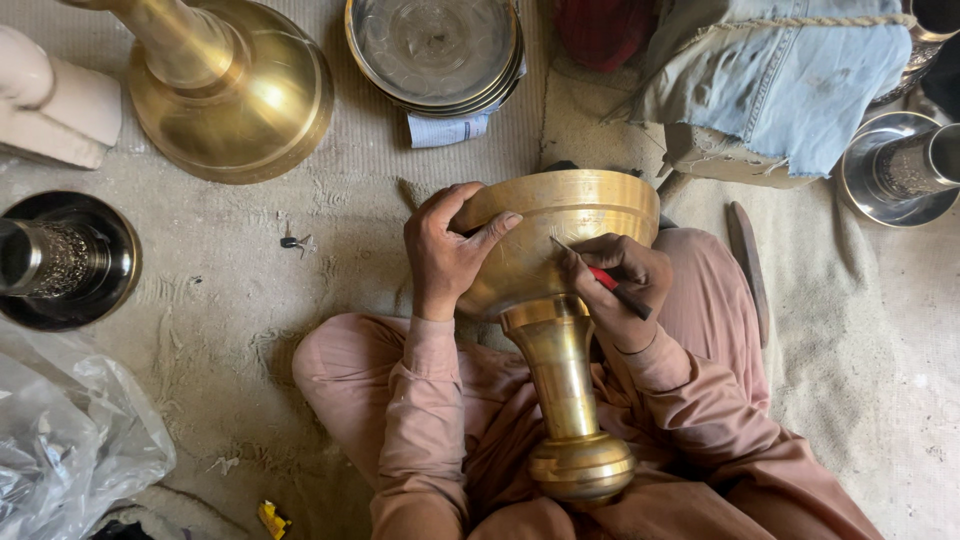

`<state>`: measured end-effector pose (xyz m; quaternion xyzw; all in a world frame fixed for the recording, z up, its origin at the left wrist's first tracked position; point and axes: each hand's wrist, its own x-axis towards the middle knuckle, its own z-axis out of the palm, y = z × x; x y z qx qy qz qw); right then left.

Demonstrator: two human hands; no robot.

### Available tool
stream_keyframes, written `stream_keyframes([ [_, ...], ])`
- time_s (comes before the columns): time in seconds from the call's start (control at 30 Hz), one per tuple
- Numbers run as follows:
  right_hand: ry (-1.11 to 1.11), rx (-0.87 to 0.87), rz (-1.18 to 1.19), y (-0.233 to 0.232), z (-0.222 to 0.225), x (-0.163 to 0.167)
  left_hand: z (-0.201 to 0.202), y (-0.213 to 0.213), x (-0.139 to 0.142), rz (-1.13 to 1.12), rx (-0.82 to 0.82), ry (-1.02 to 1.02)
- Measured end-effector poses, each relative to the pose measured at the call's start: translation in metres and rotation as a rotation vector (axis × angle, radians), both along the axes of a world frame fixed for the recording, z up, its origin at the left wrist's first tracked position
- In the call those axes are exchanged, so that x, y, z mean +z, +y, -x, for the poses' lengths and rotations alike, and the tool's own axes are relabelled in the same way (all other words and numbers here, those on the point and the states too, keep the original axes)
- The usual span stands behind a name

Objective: The person sits on the floor holding a large brass vase between their legs and engraves decorative patterns into its surface with a small hand graver, rotating the vase to reach new areas. They briefly wipe the vase with a cloth and continue engraving the rim and body.

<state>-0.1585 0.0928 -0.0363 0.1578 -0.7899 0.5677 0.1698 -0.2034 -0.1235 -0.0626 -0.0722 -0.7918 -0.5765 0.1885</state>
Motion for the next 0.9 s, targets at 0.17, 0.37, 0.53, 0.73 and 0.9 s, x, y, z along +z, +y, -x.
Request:
stream_keyframes([
  [0.17, -0.059, 0.013, 0.104, 0.0, -0.003, -0.003, 0.001, 0.0, 0.003, 0.0, -0.003, 0.016],
  [0.37, -0.114, -0.02, 0.196, -0.003, -0.007, -0.007, -0.001, 0.0, -0.001, -0.028, -0.022, -0.008],
  [0.53, 0.0, 0.013, 0.076, -0.001, -0.001, -0.004, 0.0, 0.0, -0.003, -0.058, -0.038, -0.015],
  [0.73, 0.013, 0.037, 0.011, -0.004, -0.003, 0.006, -0.001, 0.0, -0.002, -0.016, -0.013, -0.005],
  [0.9, 0.038, 0.069, -0.037, -0.005, -0.001, 0.011, 0.0, 0.0, -0.002, 0.005, 0.004, 0.033],
])
